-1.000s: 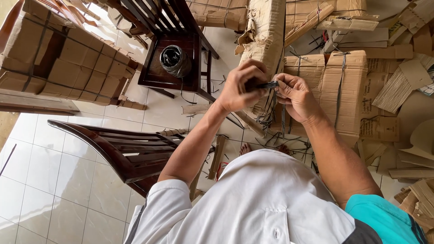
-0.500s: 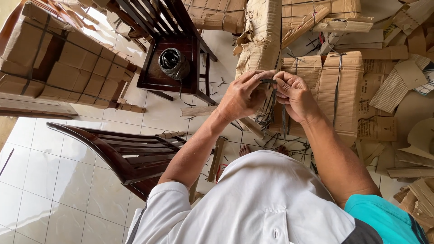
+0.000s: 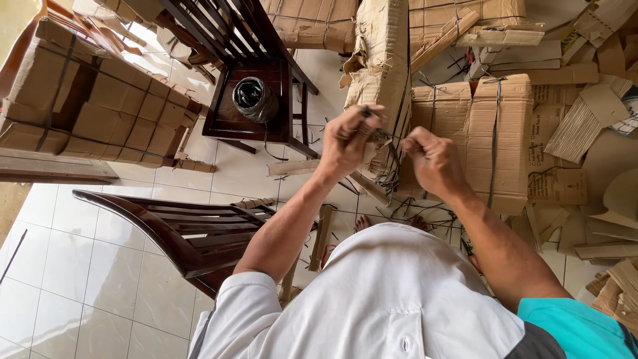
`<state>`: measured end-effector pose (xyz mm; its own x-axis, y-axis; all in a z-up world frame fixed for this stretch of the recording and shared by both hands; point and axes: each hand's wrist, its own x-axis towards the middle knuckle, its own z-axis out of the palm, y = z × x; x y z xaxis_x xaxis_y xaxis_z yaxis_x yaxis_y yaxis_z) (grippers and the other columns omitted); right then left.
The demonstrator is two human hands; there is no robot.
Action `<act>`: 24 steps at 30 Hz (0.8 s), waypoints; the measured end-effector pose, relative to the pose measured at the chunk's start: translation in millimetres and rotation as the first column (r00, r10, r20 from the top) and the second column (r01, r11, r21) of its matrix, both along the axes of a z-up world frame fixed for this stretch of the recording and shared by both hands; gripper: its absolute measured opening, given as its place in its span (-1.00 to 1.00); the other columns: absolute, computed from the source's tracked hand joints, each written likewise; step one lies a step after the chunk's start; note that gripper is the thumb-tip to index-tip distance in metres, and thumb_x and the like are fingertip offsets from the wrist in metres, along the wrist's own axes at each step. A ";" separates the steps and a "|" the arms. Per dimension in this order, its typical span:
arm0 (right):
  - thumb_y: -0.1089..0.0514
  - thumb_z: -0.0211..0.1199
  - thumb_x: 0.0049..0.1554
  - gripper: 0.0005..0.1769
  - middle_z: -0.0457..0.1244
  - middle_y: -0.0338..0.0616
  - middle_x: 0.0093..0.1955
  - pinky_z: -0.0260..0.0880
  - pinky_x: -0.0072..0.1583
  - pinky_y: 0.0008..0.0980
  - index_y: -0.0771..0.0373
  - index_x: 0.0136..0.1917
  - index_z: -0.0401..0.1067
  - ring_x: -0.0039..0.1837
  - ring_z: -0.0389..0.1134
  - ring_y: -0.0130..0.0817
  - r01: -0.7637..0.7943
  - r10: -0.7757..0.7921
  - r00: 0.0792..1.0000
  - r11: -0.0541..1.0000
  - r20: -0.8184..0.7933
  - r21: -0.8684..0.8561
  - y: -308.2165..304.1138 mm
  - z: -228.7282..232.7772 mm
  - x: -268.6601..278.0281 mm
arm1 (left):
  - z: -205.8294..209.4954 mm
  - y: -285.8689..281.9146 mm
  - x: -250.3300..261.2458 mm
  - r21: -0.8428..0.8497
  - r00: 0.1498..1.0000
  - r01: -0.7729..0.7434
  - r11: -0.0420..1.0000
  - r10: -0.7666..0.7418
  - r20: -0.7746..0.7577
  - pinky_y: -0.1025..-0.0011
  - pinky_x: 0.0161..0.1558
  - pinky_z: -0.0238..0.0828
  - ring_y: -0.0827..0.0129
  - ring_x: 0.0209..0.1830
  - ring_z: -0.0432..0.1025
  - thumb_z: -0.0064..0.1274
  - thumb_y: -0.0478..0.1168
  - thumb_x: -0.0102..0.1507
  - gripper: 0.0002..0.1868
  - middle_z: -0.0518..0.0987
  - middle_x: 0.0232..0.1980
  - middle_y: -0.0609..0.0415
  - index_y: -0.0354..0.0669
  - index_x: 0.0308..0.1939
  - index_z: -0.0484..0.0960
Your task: Securing cardboard protection on wooden chairs using plastic straps
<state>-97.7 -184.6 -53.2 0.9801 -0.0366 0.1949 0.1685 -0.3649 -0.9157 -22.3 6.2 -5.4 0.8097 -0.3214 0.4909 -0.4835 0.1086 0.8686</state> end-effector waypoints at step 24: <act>-0.15 -0.16 0.43 -0.52 -0.33 -0.48 -0.45 -0.15 -0.37 -0.54 0.03 -0.29 0.05 -0.46 -0.32 -0.60 0.008 0.156 0.987 0.193 -0.039 0.981 20.9 22.4 54.0 | 9.5 -4.7 -3.8 -0.180 0.928 -0.075 0.981 0.002 -0.373 0.44 -0.21 0.49 0.32 -0.49 0.53 -0.13 -0.21 0.48 -0.58 0.38 -0.60 0.07 -0.19 -0.50 0.43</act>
